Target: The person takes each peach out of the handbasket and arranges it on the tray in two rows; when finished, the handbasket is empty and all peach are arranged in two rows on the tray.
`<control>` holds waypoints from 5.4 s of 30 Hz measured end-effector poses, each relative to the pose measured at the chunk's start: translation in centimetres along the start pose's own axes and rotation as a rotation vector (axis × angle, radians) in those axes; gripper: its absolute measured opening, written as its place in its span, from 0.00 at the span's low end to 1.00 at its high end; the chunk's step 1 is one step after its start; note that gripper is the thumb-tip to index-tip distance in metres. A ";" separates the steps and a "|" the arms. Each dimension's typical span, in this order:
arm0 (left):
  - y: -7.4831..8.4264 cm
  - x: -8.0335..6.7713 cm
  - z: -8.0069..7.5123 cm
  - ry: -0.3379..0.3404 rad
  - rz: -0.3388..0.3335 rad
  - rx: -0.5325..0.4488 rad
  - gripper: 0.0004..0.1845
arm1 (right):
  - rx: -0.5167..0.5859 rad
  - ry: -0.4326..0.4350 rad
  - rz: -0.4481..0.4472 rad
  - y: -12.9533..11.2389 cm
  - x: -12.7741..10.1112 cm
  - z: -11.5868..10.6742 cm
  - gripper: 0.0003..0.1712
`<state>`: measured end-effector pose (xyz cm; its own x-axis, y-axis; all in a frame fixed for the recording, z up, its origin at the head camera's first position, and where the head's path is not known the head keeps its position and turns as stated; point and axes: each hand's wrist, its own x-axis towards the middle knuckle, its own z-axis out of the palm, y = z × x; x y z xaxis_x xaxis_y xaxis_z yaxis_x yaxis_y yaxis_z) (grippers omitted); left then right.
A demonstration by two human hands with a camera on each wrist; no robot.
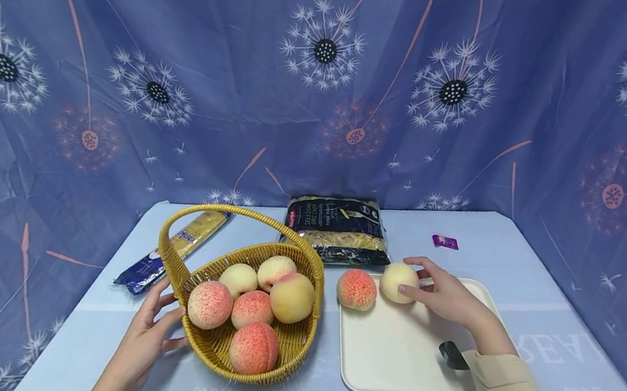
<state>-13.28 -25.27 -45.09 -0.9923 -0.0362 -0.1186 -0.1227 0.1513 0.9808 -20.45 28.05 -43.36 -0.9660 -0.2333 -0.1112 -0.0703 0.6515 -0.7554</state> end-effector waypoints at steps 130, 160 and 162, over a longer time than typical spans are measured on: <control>-0.3 0.1 -0.2 -0.017 0.024 -0.012 0.37 | -0.631 -0.570 -0.625 -22.9 1.8 13.7 0.27; -0.5 0.1 -0.1 -0.012 0.032 -0.009 0.37 | -0.574 -0.519 -0.617 -22.0 1.3 14.3 0.25; -0.5 0.1 -0.1 -0.013 0.034 -0.010 0.37 | -0.561 -0.517 -0.620 -21.9 1.3 14.2 0.26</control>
<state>-13.34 -25.47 -45.53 -0.9960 -0.0184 -0.0875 -0.0892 0.1422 0.9858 -16.62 3.24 -36.12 -0.4993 -0.8499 -0.1683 -0.7654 0.5237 -0.3740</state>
